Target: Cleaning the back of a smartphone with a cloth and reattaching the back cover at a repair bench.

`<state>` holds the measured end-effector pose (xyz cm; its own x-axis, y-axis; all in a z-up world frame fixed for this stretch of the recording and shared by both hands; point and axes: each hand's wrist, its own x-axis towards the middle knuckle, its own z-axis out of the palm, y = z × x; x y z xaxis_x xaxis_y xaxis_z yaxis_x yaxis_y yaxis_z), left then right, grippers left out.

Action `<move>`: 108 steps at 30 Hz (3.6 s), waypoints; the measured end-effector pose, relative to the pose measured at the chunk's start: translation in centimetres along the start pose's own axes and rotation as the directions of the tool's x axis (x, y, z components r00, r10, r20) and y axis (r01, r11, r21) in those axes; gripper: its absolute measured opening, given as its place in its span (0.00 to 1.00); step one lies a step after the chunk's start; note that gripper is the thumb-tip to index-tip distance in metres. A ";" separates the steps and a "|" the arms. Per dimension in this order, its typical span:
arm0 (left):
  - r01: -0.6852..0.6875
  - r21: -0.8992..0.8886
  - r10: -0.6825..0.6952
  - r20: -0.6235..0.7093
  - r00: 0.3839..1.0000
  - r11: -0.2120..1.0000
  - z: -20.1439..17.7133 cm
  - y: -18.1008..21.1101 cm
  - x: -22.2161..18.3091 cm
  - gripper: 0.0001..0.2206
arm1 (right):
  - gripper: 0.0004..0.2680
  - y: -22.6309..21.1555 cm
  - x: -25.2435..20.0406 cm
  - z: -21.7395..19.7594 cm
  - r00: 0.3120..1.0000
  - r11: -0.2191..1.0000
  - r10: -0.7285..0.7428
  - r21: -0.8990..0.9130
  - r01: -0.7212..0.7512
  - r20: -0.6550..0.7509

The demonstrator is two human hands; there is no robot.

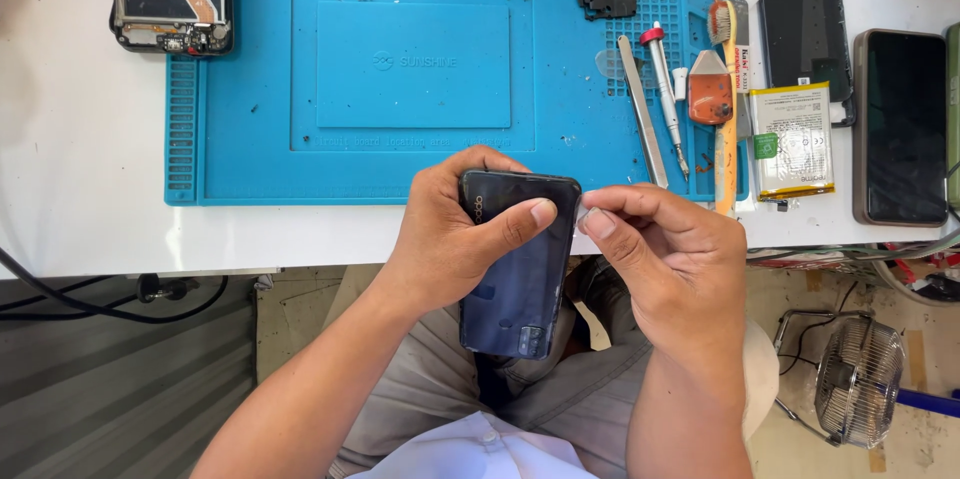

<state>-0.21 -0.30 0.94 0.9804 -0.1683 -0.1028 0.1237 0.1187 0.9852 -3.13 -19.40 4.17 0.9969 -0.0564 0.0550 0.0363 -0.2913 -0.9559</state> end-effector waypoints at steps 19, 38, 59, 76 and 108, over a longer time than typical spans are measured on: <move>0.027 0.102 -0.026 -0.015 1.000 0.994 0.4 0.8 0.0 0.11 | 0.05 0.1 -0.2 0.7 0.991 0.980 -0.115 -0.168 0.103 -0.068; 0.109 0.030 -0.112 0.151 0.982 0.994 -0.5 1.1 0.4 0.13 | 0.09 2.4 0.8 0.9 0.999 0.991 -0.052 0.126 0.052 -0.003; 0.223 -0.336 -0.113 0.317 0.942 0.915 -2.2 0.4 0.8 0.09 | 0.18 1.8 0.4 1.5 0.948 0.939 -0.225 0.309 0.149 0.226; 0.318 -0.417 -0.164 0.364 0.917 0.852 -2.3 -0.1 0.9 0.13 | 0.10 2.7 0.1 3.5 0.976 0.883 -0.213 0.436 0.176 0.038; 0.190 -0.743 -0.265 0.018 0.964 0.642 -1.6 -0.4 1.1 0.19 | 0.14 -3.0 -2.2 0.9 0.852 0.962 -0.195 -0.076 0.263 0.485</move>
<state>1.08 1.00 0.25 0.9098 -0.2111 -0.3573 0.3797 0.7710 0.5113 -5.38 -17.57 6.61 0.8766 0.4721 0.0930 0.2915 -0.3674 -0.8832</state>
